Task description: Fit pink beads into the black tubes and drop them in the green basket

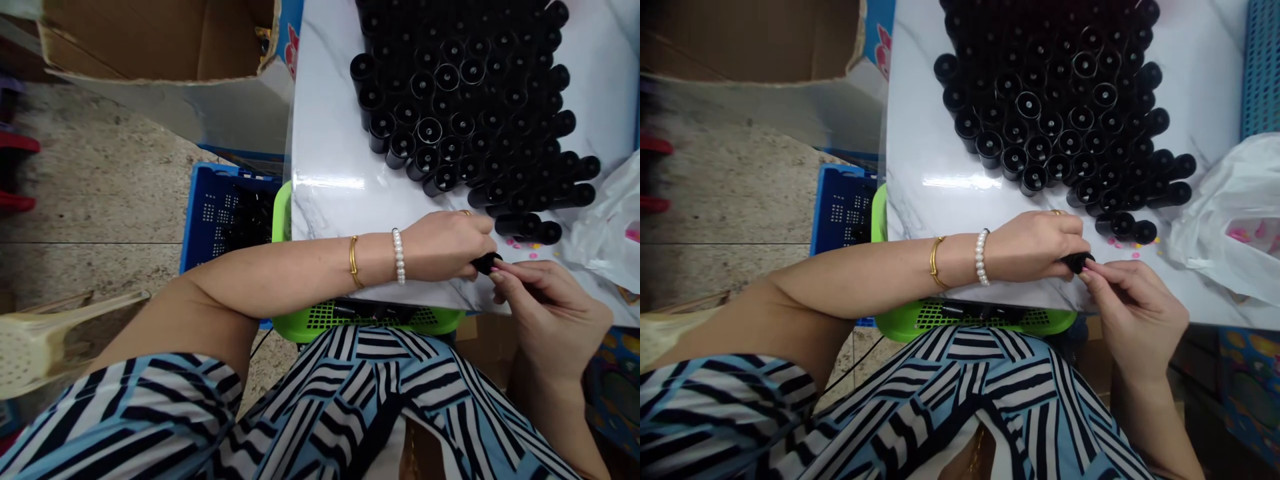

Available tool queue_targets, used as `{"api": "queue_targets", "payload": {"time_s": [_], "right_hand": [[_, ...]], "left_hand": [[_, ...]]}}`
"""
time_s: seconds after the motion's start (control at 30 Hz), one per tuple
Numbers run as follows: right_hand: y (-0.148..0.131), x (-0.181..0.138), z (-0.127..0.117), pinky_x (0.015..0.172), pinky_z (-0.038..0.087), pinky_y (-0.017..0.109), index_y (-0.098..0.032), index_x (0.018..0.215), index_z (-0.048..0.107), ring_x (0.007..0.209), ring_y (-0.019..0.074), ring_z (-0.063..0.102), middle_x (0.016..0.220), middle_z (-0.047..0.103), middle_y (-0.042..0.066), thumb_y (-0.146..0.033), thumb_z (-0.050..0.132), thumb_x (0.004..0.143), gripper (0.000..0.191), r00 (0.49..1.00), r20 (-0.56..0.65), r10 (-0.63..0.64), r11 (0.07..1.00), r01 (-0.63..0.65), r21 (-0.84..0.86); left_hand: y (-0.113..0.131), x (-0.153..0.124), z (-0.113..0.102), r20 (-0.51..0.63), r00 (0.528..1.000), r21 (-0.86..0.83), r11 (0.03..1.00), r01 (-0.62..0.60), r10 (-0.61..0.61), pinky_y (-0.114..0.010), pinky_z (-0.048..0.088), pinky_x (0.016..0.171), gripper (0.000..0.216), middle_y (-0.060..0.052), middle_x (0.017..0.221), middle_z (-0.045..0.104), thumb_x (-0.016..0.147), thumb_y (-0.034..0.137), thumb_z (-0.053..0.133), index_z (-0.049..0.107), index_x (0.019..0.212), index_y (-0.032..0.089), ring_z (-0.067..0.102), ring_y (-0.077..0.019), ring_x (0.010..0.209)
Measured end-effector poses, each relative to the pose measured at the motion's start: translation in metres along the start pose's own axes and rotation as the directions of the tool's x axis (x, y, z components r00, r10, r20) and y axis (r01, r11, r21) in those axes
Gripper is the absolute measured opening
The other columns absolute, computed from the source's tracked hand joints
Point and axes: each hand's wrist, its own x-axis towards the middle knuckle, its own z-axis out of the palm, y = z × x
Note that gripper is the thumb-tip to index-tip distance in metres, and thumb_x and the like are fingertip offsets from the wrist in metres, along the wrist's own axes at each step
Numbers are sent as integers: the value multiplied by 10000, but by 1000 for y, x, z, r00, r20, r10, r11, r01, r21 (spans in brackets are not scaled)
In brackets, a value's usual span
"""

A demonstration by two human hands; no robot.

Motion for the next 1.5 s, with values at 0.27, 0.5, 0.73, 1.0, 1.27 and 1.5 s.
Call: {"api": "queue_targets", "payload": {"time_s": [0.27,0.5,0.73,1.0,1.27,1.5], "right_hand": [[1,-1,-4,742,541,388,-286,1046,873,817,217,741,924,811,39,-226,866,874,182,986,36,-163,974,167,-152],[2,5,9,648,556,353,-254,934,805,683,195,703,829,756,16,-338,894,838,156,991,-61,122,992,-120,41],[-1,27,19,300,425,223,-237,766,576,310,102,421,468,511,-105,-274,898,714,328,775,404,486,569,-631,527],[6,8,21,466,618,303,-262,849,513,398,130,569,516,562,-116,-350,847,832,346,809,440,389,641,-581,502],[-3,-55,18,538,441,235,-227,765,615,568,105,551,651,600,-44,-304,767,935,241,896,431,-107,977,14,214],[63,-4,-6,715,503,328,-230,1091,802,706,176,626,801,716,21,-259,705,984,148,959,-160,-236,932,176,-317]], "left_hand": [[2,0,0,2,1000,27,1000,10,-10,-329,535,838,189,-72,1176,732,977,317,748,773,1107,182,698,-221,1028],[2,2,-1,-3,1000,57,998,6,-6,-323,534,783,161,-71,1166,741,990,297,730,766,1094,180,715,-222,1037],[7,0,-7,51,998,8,999,41,-41,-305,547,776,217,-83,1222,729,953,199,752,769,1165,155,731,-212,1007],[2,-3,-6,75,997,-22,1000,2,0,-316,478,698,274,-68,1207,726,907,247,767,755,1175,192,702,-200,969],[5,-19,-26,258,946,-88,980,-180,197,-312,368,581,577,-56,836,742,832,800,741,794,899,229,638,-181,710],[-6,-1,1,-101,995,180,983,32,-14,-264,466,659,648,-73,1191,769,1074,374,583,361,1674,274,732,-189,891]]}}
